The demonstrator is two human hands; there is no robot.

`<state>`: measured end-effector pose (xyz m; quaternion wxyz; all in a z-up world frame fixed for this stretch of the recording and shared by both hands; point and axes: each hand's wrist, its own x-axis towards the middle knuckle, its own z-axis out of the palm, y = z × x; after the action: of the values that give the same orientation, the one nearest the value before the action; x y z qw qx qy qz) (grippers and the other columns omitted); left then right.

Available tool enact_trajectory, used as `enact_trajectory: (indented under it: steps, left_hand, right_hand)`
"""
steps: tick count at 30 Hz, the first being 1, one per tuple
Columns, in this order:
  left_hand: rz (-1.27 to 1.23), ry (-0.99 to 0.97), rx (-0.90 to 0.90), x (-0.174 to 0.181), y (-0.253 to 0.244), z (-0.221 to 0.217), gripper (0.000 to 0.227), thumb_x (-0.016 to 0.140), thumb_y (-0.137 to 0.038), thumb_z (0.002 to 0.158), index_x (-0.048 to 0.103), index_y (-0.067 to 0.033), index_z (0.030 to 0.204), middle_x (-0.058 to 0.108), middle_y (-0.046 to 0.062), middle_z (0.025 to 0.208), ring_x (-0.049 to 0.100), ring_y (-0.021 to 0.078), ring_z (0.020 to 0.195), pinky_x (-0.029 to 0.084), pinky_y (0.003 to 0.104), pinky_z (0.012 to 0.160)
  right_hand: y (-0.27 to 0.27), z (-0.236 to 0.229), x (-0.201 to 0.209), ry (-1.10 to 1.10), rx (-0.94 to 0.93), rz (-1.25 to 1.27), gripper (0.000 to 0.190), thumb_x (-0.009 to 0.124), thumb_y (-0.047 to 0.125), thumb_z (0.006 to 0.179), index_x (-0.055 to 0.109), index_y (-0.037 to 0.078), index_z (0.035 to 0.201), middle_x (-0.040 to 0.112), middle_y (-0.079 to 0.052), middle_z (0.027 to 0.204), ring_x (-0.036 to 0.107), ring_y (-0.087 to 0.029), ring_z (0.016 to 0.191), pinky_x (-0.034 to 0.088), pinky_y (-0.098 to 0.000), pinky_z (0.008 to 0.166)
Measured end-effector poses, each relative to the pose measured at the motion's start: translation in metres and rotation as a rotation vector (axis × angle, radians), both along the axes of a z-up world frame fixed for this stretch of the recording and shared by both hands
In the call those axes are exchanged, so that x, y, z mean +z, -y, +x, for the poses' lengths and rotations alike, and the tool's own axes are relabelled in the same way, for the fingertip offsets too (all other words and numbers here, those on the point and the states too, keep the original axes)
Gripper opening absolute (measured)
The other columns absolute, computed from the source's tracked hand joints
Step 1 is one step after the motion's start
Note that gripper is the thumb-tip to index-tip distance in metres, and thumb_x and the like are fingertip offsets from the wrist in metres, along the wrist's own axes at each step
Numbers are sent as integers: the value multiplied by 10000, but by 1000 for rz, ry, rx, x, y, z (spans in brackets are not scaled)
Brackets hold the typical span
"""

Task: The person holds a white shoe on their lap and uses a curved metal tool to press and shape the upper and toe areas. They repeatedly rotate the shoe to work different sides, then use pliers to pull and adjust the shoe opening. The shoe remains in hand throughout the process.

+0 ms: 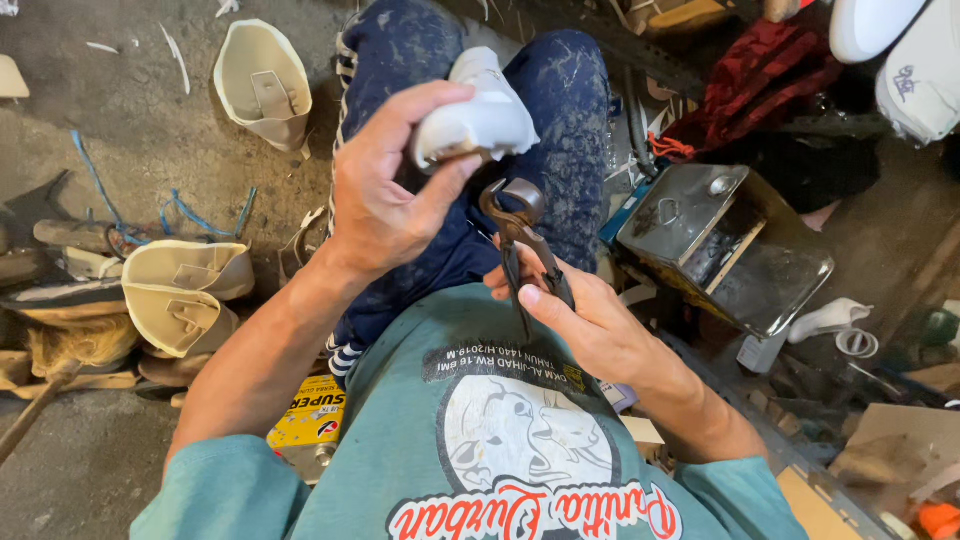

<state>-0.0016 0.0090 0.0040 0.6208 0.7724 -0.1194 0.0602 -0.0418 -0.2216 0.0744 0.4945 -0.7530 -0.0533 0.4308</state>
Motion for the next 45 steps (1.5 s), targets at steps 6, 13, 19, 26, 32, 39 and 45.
enact_trajectory:
  steps: [6,13,19,26,32,39,45]
  left_hand:
    - [-43,-103,196,-12,8,-5,385,728,-139,980,581,-90,1333,679,63,1321,672,180,1124,503,271,993]
    - [15,40,-38,-17,5,-4,466,719,23,997,506,-55,1404,604,176,1431,623,324,1346,477,370,1146]
    - [-68,-122,166,-14,14,-11,379,723,-153,991,585,-96,1339,678,72,1289,640,180,1072,496,271,955]
    - [-33,-107,78,-30,22,-21,423,678,-82,985,523,-47,1377,651,124,1343,675,273,1200,500,346,1054]
    - [-59,-76,-80,-37,9,-24,533,609,54,908,511,-51,1421,612,173,1433,642,311,1315,481,360,1131]
    - [-98,-17,-143,-45,4,-27,503,634,80,936,497,-9,1411,591,183,1438,603,335,1360,465,394,1186]
    - [-97,81,-257,-56,8,-36,589,680,177,897,486,16,1429,534,257,1492,540,386,1431,407,494,1271]
  right_hand:
    - [-1,1,4,-361,-253,270,593,502,315,997,438,19,1507,674,-155,1323,684,-257,1187,553,-374,982]
    - [1,8,7,-543,-246,252,629,528,341,950,451,21,1485,681,-179,1332,708,-312,1190,583,-454,967]
    - [2,8,12,-630,-290,250,628,533,321,943,445,27,1491,672,-179,1345,693,-316,1213,571,-461,976]
    - [-3,18,11,-600,-231,101,664,521,379,920,454,57,1497,689,-143,1349,712,-269,1203,578,-407,947]
    - [-7,14,12,-607,-183,40,599,502,388,927,500,130,1468,712,-86,1351,719,-230,1209,547,-389,916]
    - [-4,14,19,-630,-202,-17,646,524,414,903,498,111,1473,703,-98,1369,716,-243,1215,538,-369,947]
    - [-4,22,44,-724,-264,-166,569,575,332,871,572,39,1359,757,-171,1336,766,-290,1153,597,-388,928]
